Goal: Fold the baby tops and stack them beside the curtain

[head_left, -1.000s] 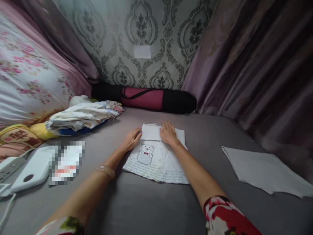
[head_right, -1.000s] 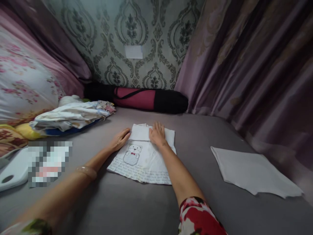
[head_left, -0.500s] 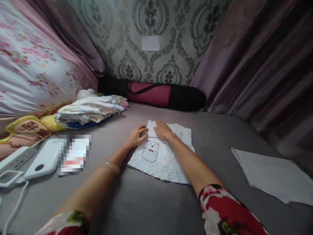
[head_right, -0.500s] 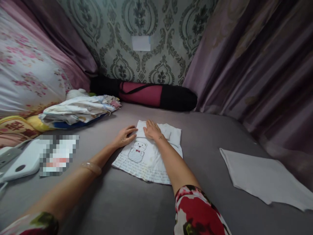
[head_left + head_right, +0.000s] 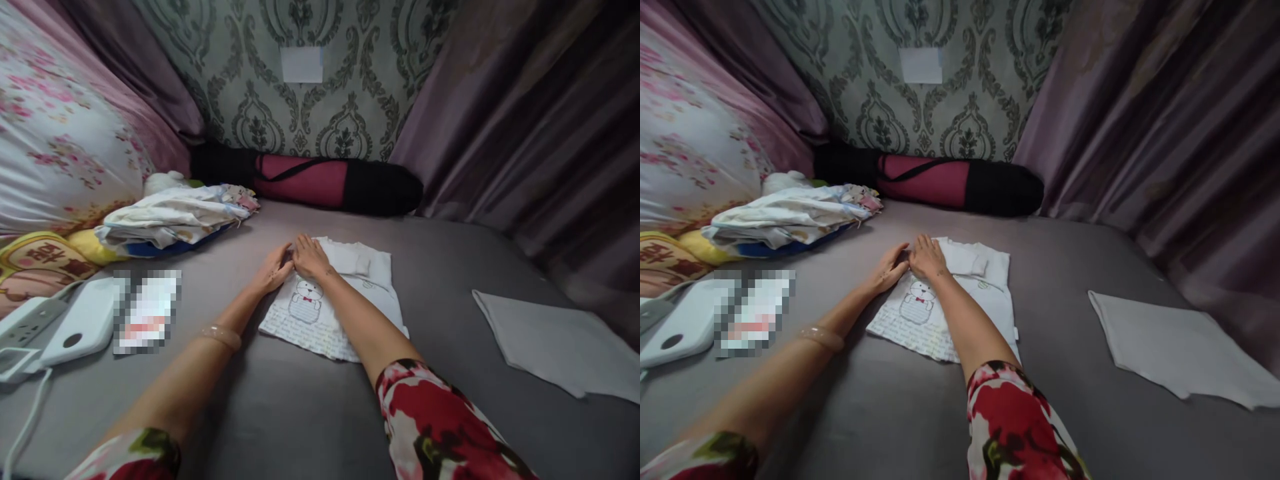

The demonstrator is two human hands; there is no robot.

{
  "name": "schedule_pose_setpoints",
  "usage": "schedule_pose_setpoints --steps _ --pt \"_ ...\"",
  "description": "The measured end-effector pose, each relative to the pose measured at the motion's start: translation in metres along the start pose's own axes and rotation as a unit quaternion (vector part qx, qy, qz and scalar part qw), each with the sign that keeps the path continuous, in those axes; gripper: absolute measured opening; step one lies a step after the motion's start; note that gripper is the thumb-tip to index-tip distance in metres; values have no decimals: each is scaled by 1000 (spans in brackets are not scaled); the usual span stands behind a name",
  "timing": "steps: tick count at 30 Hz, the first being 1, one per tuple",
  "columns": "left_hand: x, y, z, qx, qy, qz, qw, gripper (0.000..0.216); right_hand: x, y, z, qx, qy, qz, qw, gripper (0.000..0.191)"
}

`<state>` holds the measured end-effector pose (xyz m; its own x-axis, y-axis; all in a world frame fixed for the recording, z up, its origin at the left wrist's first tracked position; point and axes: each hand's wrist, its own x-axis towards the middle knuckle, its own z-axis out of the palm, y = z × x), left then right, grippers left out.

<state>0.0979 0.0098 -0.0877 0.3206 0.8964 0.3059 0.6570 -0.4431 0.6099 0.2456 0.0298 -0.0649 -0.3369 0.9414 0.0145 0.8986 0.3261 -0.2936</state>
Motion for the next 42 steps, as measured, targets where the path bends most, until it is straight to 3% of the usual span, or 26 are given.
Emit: schedule_pose_setpoints --steps 3,9,16,20,26,32,35,38,40,42 --pt "-1 1 -1 10 -10 10 1000 57 -5 4 -13 30 -5 9 999 60" --pt "-2 4 -2 34 -13 18 999 53 -45 32 -37 2 73 89 993 62" --pt "-4 10 -3 70 -44 59 995 51 -64 50 -21 -29 78 152 985 61" --pt "-5 11 -3 88 -59 68 992 51 -63 57 -33 11 35 138 990 63" --pt "-4 5 -3 79 -72 73 992 51 -79 83 -39 -17 96 200 975 62" --pt "0 -2 -1 15 -52 45 998 53 -86 99 -39 32 44 198 979 61" --pt "3 -7 -5 -44 -13 8 999 53 -109 108 -53 52 63 179 981 61" --pt "4 -3 -10 -46 6 -39 998 53 -154 112 -56 16 77 135 988 61" --pt "-1 12 -9 -10 6 -21 1000 56 -186 109 -51 -10 51 98 994 63" --pt "-11 38 -1 32 -19 51 998 59 -209 102 -43 -26 24 72 997 62"
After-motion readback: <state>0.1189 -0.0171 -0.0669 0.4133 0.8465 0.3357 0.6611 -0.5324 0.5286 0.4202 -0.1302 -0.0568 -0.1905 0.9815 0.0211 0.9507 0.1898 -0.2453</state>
